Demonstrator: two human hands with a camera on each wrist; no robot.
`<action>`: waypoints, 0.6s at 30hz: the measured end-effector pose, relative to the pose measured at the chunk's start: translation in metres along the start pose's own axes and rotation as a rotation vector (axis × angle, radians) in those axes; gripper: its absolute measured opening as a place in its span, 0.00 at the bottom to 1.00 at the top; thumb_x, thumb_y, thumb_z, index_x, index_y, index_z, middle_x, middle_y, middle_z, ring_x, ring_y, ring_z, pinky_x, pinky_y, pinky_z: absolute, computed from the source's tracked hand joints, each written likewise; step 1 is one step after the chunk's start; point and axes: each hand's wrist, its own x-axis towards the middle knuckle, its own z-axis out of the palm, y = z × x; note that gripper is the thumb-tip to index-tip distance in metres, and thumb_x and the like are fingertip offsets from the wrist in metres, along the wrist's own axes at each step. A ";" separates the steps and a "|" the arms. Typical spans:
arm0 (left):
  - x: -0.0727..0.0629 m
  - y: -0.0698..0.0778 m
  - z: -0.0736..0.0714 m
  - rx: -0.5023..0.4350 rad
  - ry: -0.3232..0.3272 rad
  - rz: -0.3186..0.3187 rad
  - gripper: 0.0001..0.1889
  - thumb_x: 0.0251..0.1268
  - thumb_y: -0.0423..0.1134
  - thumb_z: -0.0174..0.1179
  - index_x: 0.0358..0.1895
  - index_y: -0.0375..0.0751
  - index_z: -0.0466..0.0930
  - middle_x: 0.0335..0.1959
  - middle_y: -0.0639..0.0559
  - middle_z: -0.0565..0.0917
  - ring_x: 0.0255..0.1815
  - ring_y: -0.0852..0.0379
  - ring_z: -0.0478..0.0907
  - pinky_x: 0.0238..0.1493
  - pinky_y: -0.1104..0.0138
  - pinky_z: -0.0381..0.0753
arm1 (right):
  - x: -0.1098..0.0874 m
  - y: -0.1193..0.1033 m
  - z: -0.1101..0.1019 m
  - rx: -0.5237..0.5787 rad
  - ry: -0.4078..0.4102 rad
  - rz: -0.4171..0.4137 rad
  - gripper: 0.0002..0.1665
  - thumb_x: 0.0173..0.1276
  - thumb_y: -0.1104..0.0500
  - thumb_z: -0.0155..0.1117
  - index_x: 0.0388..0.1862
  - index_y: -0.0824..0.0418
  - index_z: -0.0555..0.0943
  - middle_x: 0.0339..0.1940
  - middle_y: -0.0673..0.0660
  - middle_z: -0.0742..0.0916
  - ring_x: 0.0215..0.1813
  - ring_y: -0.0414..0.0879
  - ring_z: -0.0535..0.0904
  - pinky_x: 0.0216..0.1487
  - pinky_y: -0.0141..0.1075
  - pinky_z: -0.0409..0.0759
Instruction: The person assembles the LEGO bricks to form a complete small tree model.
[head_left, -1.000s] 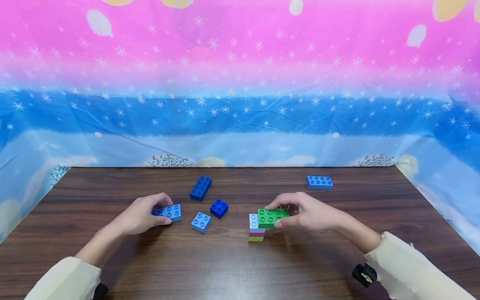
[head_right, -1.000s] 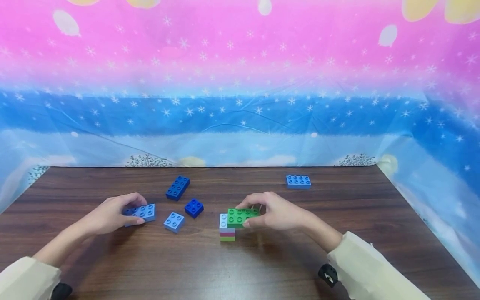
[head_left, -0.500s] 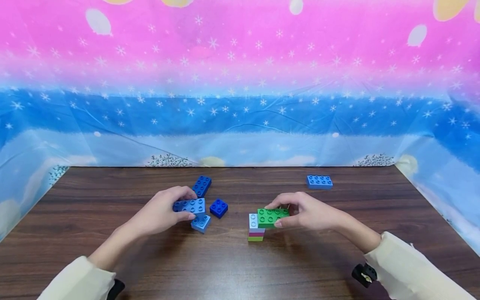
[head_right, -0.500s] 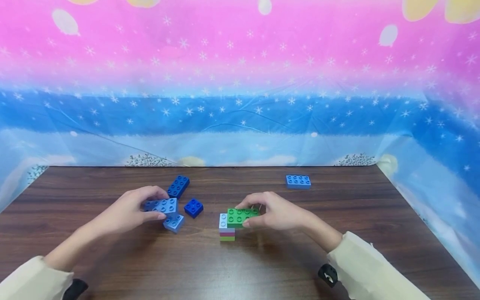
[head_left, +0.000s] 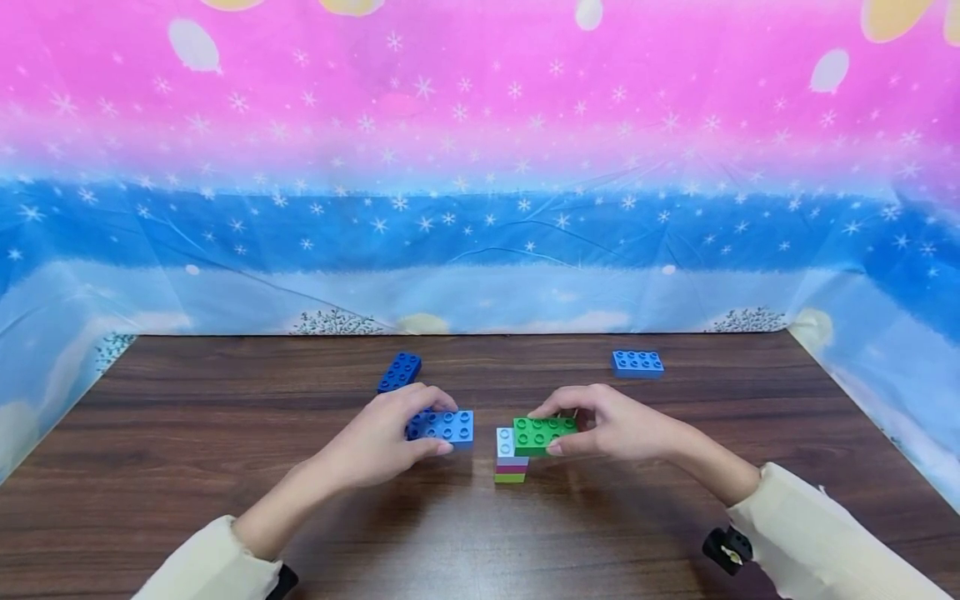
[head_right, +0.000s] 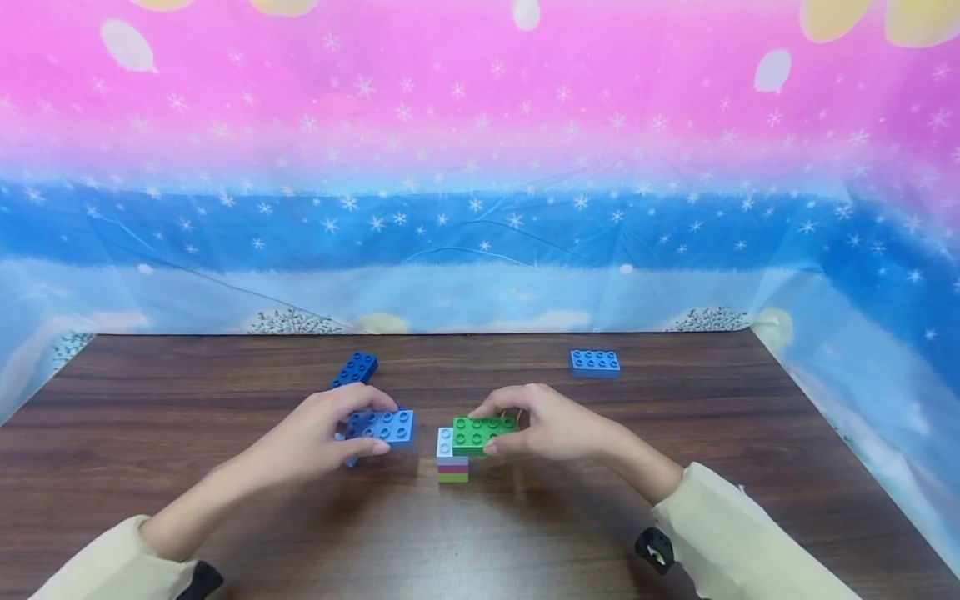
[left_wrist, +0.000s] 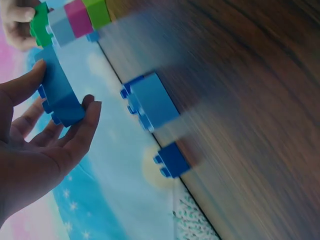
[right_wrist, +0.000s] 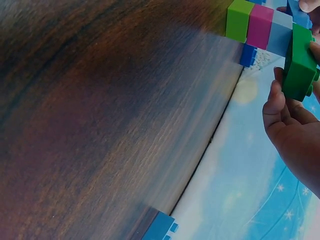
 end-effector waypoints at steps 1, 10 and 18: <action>0.001 0.001 0.001 -0.008 0.004 0.007 0.15 0.56 0.38 0.64 0.47 0.44 0.76 0.44 0.54 0.78 0.41 0.59 0.73 0.42 0.62 0.72 | 0.000 0.000 0.000 0.000 0.001 0.000 0.19 0.62 0.58 0.63 0.53 0.56 0.77 0.44 0.50 0.80 0.34 0.46 0.71 0.33 0.34 0.72; 0.009 0.014 0.015 -0.070 0.018 0.033 0.15 0.56 0.37 0.64 0.48 0.43 0.76 0.42 0.56 0.77 0.40 0.61 0.72 0.40 0.65 0.73 | 0.001 0.000 0.000 -0.022 0.001 -0.027 0.19 0.62 0.58 0.63 0.53 0.56 0.77 0.43 0.49 0.80 0.33 0.45 0.72 0.33 0.36 0.73; 0.014 0.019 0.022 -0.077 -0.011 0.067 0.15 0.57 0.37 0.63 0.48 0.42 0.76 0.41 0.54 0.76 0.39 0.60 0.72 0.39 0.66 0.73 | 0.001 0.001 0.000 -0.006 0.004 -0.025 0.18 0.62 0.58 0.63 0.52 0.56 0.78 0.42 0.50 0.80 0.32 0.45 0.71 0.32 0.35 0.73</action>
